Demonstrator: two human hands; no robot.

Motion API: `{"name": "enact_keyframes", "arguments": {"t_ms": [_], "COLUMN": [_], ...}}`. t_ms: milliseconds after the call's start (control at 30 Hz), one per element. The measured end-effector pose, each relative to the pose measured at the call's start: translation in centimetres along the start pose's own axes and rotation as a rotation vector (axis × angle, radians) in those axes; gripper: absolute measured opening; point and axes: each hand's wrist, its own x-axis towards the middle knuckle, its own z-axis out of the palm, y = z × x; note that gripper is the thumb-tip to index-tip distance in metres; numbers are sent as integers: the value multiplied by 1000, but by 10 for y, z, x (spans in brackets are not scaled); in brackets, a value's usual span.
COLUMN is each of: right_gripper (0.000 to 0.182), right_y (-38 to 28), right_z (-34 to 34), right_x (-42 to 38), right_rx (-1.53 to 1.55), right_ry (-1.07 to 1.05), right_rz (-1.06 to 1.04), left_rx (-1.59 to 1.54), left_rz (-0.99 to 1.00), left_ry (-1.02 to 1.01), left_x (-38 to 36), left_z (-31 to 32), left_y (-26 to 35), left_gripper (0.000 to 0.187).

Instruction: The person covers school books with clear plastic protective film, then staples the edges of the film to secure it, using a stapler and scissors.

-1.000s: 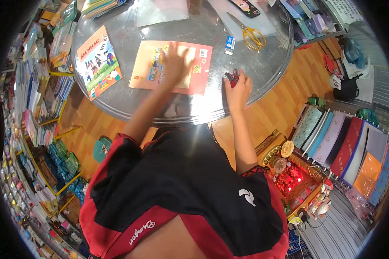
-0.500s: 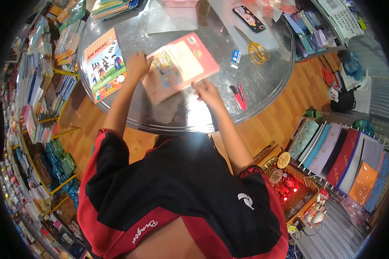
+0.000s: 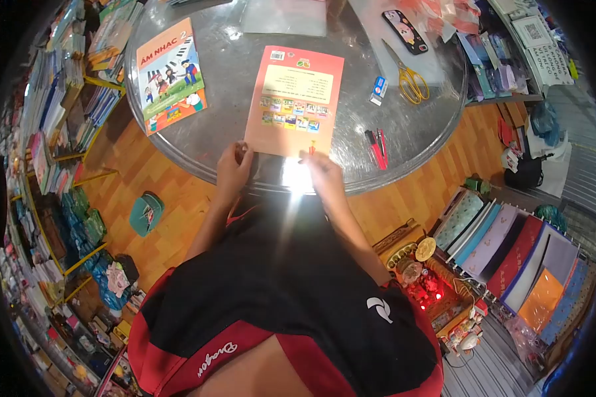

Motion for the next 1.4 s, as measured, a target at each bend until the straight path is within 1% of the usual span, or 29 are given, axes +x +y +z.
{"name": "enact_keyframes", "arguments": {"t_ms": [33, 67, 133, 167, 233, 267, 300, 367, 533, 667, 767, 833, 867, 900, 967, 1033, 1067, 1100, 1133, 1167, 1200, 1233, 1300, 1333, 1400], "right_gripper": [24, 24, 24, 24, 25, 27, 27, 28, 33, 33, 29, 24, 20, 20, 19, 17, 17, 17, 17, 17, 17, 17, 24, 30, 29], "right_y": [-1, 4, 15, 18, 16, 15, 15, 15, 8, 12, 13, 12, 11, 8, 0, -6, -6, -6, -7, -8, -9, -8, -9, -11, -11], "right_z": [4, 4, 6, 5, 3, 1, 0, -3, -5, -14, -18, -18, -17, -16, -13, -12, -12, -13, -15, -19, -21, -23, -26, -25, -15], "right_x": [-7, -7, 0, 4, 11, 9, 9, 12, 14, 21, 24, 24, 23, 21, 15, 10, 10, 9, 9, 8, 7, 7, 8, 9, 12], "right_rx": [225, 225, 557, 559, 631, 616, 624, 486, 391, 357, 446, 457, 455, 455, 454, 459, 502, 546, 546, 610, 673, 671, 868, 844, 778], "right_ry": [-201, -194, -210, -212, -124, -146, -140, -73, 70, 97, 126, 168, 187, 188, 203, 212, 223, 236, 239, 208, 177, 182, 76, 40, 26], "right_rz": [261, 267, 389, 394, 466, 402, 400, 372, 253, 310, 315, 197, 156, 154, 6, -15, -53, -91, -92, -75, -56, -55, 19, 53, 83], "left_rx": [-2, -289, -861, -858, -1293, -1285, -1296, -1305, -1231, -1199, -1225, -1306, -1307, -1303, -1301, -1404, -1404, -1484, -1562, -1562, -1628, -1695, -1728, -1759, -1746], "left_rz": [-1, -194, -589, -593, -750, -748, -767, -787, -769, -791, -792, -793, -790, -792, -793, -792, -791, -799, -807, -807, -783, -760, -731, -697, -683], "left_ry": [-10, -129, -352, -350, -405, -411, -423, -442, -419, -442, -412, -371, -372, -362, -352, -374, -377, -334, -290, -294, -291, -287, -308, -322, -316], "left_x": [-3, -6, -12, -13, -7, -4, -2, -1, -1, -2, -3, -4, -5, -6, -7, -8, -8, -7, -7, -7, -6, -6, -5, -6, -5], "left_z": [1, 2, 4, 6, 11, 13, 16, 23, 36, 40, 44, 48, 51, 52, 56, 59, 62, 61, 61, 64, 68, 70, 78, 82, 87], "left_y": [-1, -2, -4, -5, -2, 0, 3, 8, 13, 12, 12, 13, 14, 16, 19, 22, 25, 34, 42, 47, 51, 53, 51, 50, 47], "left_gripper": [29, 27, 24, 24, 30, 30, 33, 36, 36, 33, 33, 33, 33, 33, 32, 35, 35, 35, 35, 35, 31, 28, 28, 27, 28]}}
